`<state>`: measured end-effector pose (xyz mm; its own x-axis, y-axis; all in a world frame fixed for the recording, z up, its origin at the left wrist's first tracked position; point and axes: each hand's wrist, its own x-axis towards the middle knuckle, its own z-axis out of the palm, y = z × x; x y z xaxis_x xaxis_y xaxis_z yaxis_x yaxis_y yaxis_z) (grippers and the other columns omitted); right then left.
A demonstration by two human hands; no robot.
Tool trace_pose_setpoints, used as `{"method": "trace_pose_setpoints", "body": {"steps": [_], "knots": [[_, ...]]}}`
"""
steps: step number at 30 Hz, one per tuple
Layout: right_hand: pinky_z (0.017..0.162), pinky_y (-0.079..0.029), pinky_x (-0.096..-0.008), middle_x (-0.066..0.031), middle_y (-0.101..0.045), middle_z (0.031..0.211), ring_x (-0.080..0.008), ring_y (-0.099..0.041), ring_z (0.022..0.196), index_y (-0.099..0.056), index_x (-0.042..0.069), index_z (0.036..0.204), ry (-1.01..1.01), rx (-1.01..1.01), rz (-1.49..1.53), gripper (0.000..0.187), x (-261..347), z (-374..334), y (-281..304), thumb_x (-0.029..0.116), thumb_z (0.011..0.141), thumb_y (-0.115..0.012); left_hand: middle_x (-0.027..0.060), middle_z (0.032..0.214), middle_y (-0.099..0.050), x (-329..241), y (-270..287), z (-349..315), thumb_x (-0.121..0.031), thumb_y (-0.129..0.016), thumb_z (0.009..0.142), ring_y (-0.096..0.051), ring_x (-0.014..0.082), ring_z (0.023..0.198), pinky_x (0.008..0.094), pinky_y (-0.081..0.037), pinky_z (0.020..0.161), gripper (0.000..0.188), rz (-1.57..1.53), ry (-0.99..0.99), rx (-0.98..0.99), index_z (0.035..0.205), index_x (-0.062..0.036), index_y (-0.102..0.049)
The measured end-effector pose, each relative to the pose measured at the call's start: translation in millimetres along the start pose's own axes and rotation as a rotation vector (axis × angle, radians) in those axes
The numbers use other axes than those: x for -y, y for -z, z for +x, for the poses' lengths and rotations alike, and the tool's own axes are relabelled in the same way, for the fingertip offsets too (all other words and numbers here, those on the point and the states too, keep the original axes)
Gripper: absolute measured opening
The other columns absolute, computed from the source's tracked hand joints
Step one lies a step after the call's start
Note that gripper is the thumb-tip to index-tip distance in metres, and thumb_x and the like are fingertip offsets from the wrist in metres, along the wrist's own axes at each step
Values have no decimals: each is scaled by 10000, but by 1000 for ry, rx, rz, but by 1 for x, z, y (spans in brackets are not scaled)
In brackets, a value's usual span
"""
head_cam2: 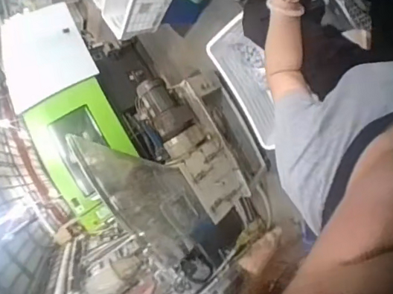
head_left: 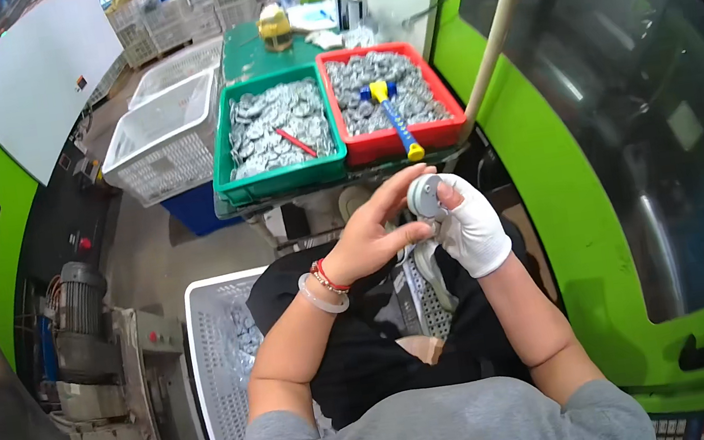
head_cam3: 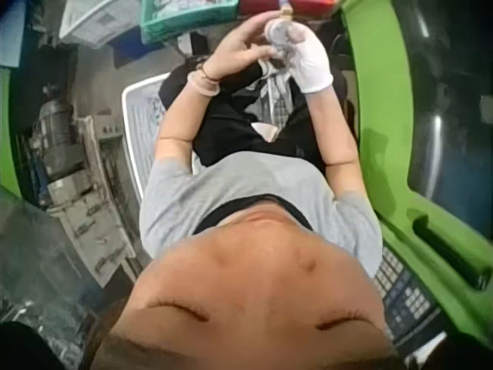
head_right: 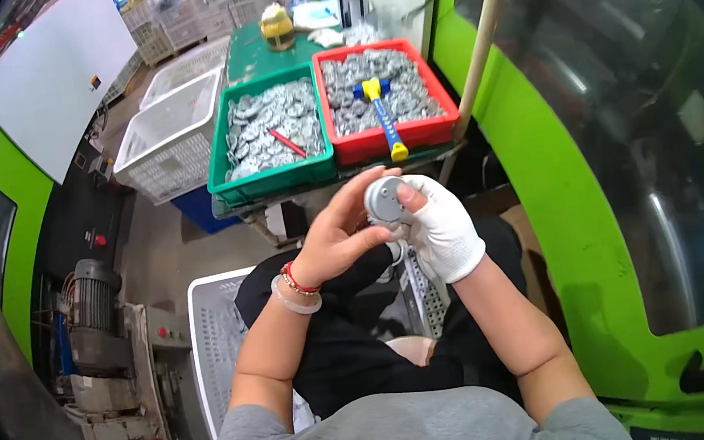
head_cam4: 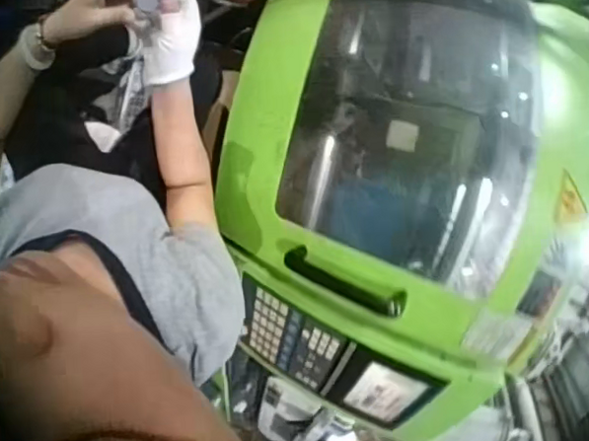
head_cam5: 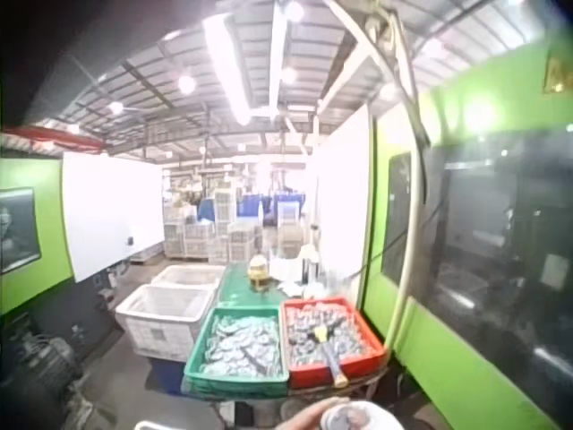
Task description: The person fits plastic components together by hand, places them into a basket, loads and unloads pieces from an injection molding machine, and taps the mold using a mallet.
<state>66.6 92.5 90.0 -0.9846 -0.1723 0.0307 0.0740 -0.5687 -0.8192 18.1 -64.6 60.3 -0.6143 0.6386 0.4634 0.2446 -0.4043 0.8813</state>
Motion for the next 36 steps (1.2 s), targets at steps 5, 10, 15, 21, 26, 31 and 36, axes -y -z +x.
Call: {"method": "trace_pose_setpoints", "body": {"steps": [5, 10, 15, 21, 26, 31, 36], "knots": [[565, -448, -204, -27, -609, 808, -75, -559, 640, -589, 7, 1011, -64, -11, -172, 296, -29, 42, 38, 279, 892, -579, 151, 1331, -437, 32, 21, -3, 8, -659, 777, -424, 235, 1226, 366, -340, 1015, 606, 39, 2, -196, 1310, -26, -373], [578, -440, -190, -10, -623, 818, -51, -538, 645, -629, 27, 997, 321, -65, -620, 207, -49, 75, 63, 175, 853, -640, 172, 1305, -460, 59, 33, -3, 17, -682, 750, -454, 235, 1203, 347, -353, 1005, 576, 273, 27, -371, 1258, -22, -414], [488, -430, -185, -32, -569, 718, -53, -508, 560, -556, 12, 970, -98, -202, -135, 277, -41, 72, 86, 236, 841, -654, 198, 1311, -445, 59, 33, -3, -26, -710, 742, -485, 270, 1181, 386, -406, 983, 644, -230, 151, -501, 1296, -55, -385], [486, -451, -197, -62, -586, 756, -84, -544, 587, -538, 7, 988, -141, -207, -30, 313, -37, 66, 86, 264, 845, -646, 209, 1321, -425, 61, 31, -5, -110, -750, 721, -497, 310, 1162, 457, -432, 964, 697, -423, 207, -499, 1314, -114, -383], [536, -489, -215, -84, -592, 843, -114, -585, 655, -529, -1, 1010, -175, -183, -96, 336, -39, 66, 84, 265, 841, -646, 109, 1177, -465, 66, 30, -7, 38, -719, 711, -544, 208, 1009, 335, -457, 879, 652, 93, 69, -523, 1283, -50, -419], [548, -501, -224, -83, -592, 867, -122, -592, 665, -527, 1, 1017, -221, -164, -99, 343, -44, 66, 82, 275, 845, -639, 60, 1092, -450, 62, 25, -4, 90, -713, 688, -497, 139, 961, 253, -413, 834, 643, 484, 118, -521, 1267, 5, -448], [543, -507, -224, -84, -593, 872, -125, -594, 662, -524, -1, 1021, -225, -178, -76, 314, -49, 66, 84, 253, 861, -617, 56, 1133, -461, 64, 24, -6, 89, -716, 695, -505, 119, 1011, 254, -431, 861, 663, 362, 171, -493, 1282, 28, -414]]}}
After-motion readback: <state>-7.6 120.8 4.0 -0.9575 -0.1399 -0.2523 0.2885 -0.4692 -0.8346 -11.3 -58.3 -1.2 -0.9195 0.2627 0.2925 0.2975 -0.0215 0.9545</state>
